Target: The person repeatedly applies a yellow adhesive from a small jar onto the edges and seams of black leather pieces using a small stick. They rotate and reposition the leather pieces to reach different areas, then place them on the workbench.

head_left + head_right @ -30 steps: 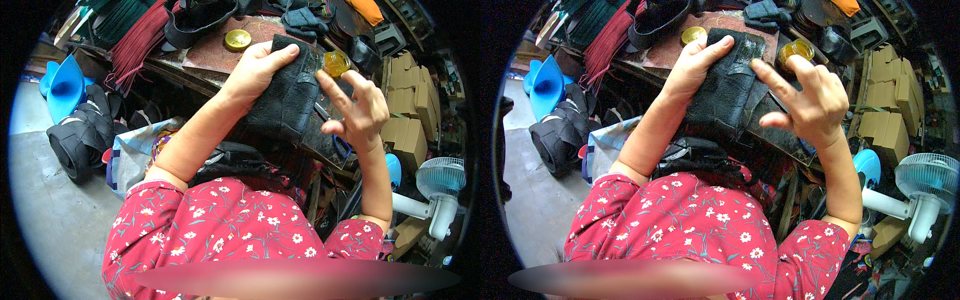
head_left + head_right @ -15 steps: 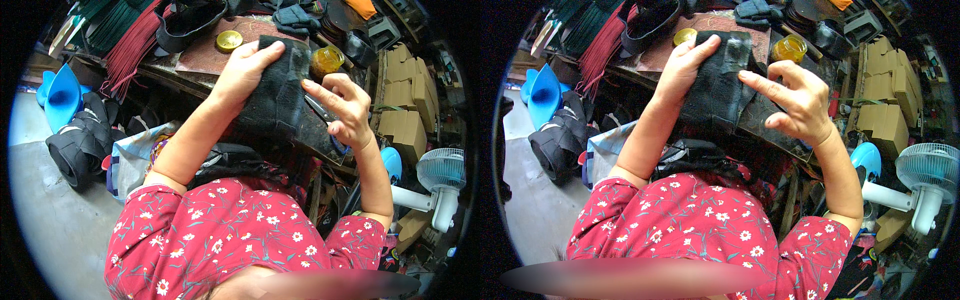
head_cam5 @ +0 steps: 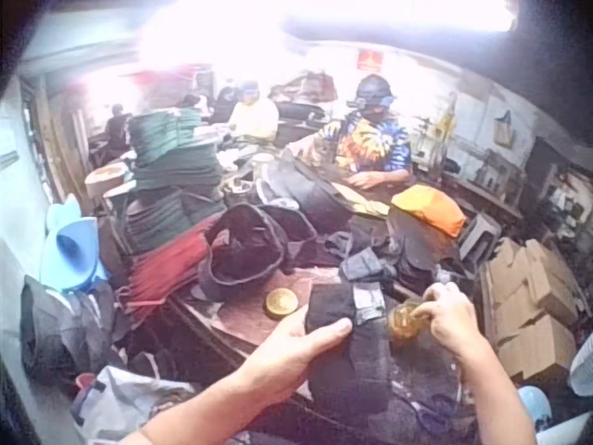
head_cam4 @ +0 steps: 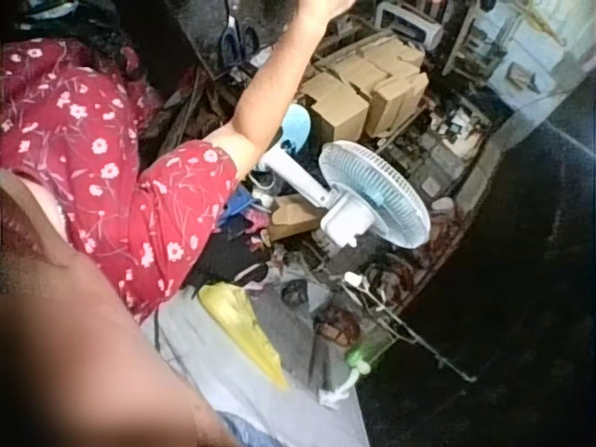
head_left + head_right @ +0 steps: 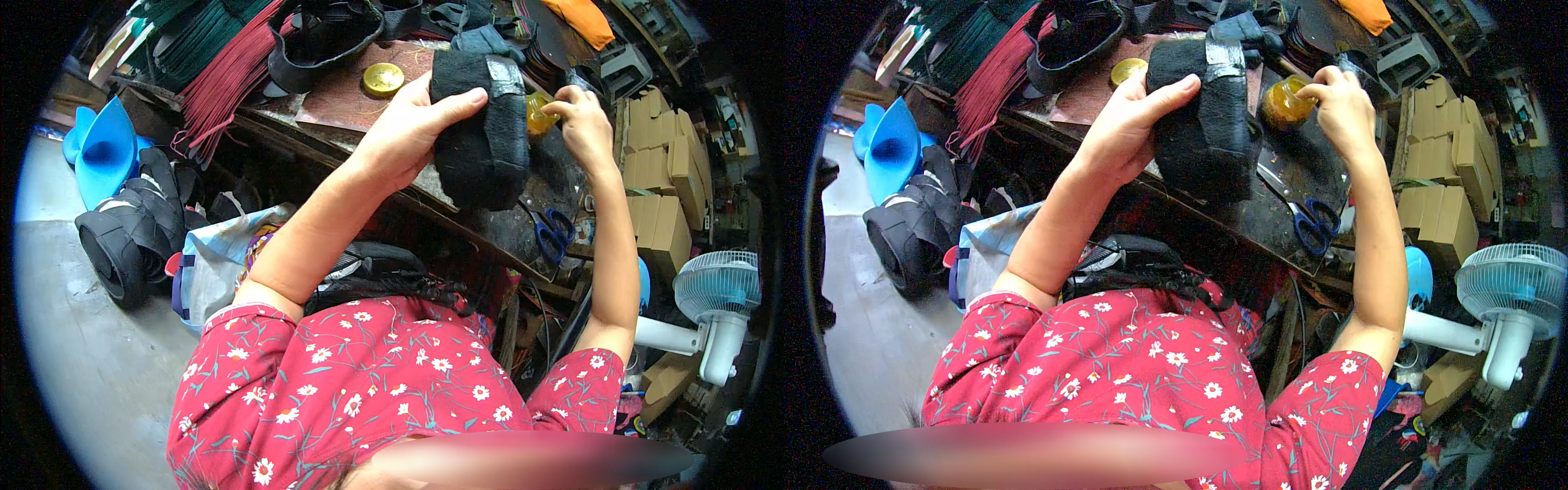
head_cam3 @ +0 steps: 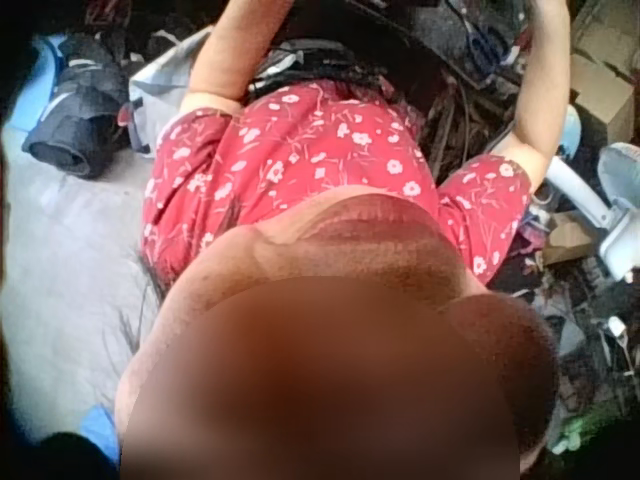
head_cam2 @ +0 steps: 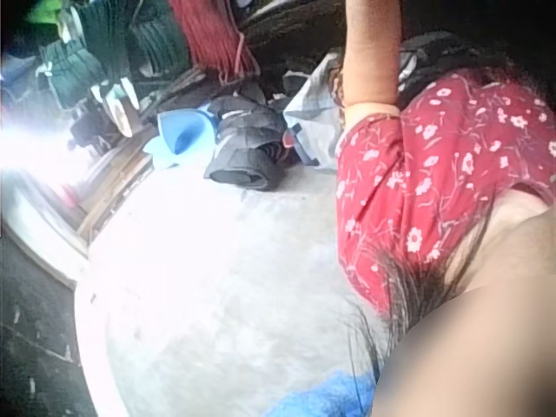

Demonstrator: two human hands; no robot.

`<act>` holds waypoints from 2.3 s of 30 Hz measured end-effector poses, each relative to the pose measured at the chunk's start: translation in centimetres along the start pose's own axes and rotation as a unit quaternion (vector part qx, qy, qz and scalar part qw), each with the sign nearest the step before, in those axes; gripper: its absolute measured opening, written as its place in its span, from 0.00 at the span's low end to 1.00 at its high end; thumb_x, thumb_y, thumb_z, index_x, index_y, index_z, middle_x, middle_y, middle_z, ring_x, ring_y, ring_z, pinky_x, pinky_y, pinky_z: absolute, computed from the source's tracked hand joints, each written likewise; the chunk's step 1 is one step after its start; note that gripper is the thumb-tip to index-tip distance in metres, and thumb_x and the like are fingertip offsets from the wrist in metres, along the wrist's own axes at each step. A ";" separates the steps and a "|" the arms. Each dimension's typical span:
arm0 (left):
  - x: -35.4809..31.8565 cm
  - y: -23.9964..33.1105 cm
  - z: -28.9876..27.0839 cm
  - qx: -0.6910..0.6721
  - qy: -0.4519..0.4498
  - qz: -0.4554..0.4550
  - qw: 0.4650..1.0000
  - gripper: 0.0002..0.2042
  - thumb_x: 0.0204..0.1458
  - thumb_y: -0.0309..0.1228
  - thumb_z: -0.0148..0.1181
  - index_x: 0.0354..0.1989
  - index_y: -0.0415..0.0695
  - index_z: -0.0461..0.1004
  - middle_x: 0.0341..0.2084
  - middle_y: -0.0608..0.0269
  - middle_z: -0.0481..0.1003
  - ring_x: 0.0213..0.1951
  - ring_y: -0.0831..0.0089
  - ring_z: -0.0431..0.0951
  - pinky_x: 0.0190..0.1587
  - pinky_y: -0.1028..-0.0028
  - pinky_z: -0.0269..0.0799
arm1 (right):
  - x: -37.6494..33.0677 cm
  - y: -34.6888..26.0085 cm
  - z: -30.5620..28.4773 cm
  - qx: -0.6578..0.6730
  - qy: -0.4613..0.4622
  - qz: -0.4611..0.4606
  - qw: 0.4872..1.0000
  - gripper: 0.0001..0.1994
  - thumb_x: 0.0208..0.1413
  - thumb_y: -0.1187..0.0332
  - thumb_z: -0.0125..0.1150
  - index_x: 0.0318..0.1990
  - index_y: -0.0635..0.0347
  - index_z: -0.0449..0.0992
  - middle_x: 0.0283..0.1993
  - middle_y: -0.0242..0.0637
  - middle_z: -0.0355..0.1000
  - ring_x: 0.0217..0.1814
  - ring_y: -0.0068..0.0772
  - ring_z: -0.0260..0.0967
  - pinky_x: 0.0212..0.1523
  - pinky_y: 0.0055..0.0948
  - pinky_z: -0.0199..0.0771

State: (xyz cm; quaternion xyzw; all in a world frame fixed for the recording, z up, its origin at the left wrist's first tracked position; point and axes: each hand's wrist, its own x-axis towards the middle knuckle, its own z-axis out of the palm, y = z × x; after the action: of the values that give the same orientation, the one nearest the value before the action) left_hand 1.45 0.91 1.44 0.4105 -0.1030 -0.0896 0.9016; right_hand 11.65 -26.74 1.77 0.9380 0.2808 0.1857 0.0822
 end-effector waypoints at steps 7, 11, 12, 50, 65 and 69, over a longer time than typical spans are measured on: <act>0.4 0.3 -0.4 0.040 0.045 0.022 0.998 0.11 0.57 0.29 0.59 0.45 0.37 0.75 0.37 0.62 0.79 0.36 0.76 0.79 0.42 0.74 0.77 | -2.2 0.0 -2.7 0.068 -0.015 0.044 0.997 0.19 0.55 0.79 0.51 0.47 0.44 0.81 0.44 0.29 0.72 0.47 0.34 0.69 0.48 0.30 0.72; 0.5 0.5 0.4 0.043 0.054 0.025 0.997 0.10 0.58 0.29 0.59 0.45 0.37 0.76 0.36 0.62 0.79 0.36 0.76 0.79 0.41 0.75 0.77 | -2.1 -2.6 -6.7 0.420 0.022 0.040 0.906 0.21 0.50 0.82 0.48 0.49 0.56 0.80 0.44 0.31 0.73 0.45 0.28 0.68 0.50 0.25 0.68; 0.5 0.5 0.6 0.041 0.055 0.019 0.997 0.10 0.58 0.29 0.59 0.45 0.37 0.76 0.36 0.62 0.79 0.36 0.76 0.79 0.41 0.75 0.77 | -2.2 -3.7 -7.8 0.552 0.042 0.038 0.832 0.21 0.48 0.83 0.47 0.48 0.59 0.80 0.44 0.32 0.73 0.45 0.26 0.68 0.50 0.23 0.67; 0.6 3.4 1.2 -0.002 0.086 0.133 0.987 0.10 0.60 0.29 0.57 0.44 0.36 0.77 0.35 0.62 0.80 0.34 0.76 0.80 0.39 0.75 0.78 | 4.4 -11.1 -8.8 0.685 0.084 -0.003 0.724 0.25 0.67 0.49 0.48 0.52 0.63 0.79 0.30 0.24 0.65 0.32 0.16 0.59 0.35 0.16 0.57; 0.7 3.7 -0.9 -0.063 0.096 0.112 0.987 0.08 0.58 0.27 0.57 0.41 0.35 0.77 0.34 0.59 0.80 0.33 0.74 0.80 0.38 0.73 0.78 | 3.3 -11.6 -8.7 0.293 0.218 -0.219 0.905 0.37 0.60 0.34 0.35 0.50 0.55 0.81 0.27 0.38 0.69 0.27 0.38 0.68 0.30 0.33 0.70; 0.5 3.1 -0.3 -0.025 0.096 0.083 0.992 0.08 0.59 0.28 0.56 0.42 0.36 0.77 0.34 0.60 0.80 0.34 0.74 0.80 0.39 0.72 0.78 | 2.9 -10.4 -9.1 0.287 0.227 -0.159 0.917 0.36 0.61 0.34 0.35 0.51 0.55 0.80 0.28 0.39 0.70 0.29 0.39 0.70 0.31 0.33 0.71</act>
State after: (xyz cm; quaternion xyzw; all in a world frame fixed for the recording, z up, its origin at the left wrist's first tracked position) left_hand 2.23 3.04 3.63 0.3843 -0.0476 0.0231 0.9217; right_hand 5.14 -16.08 8.35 0.7970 0.4788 0.2891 -0.2281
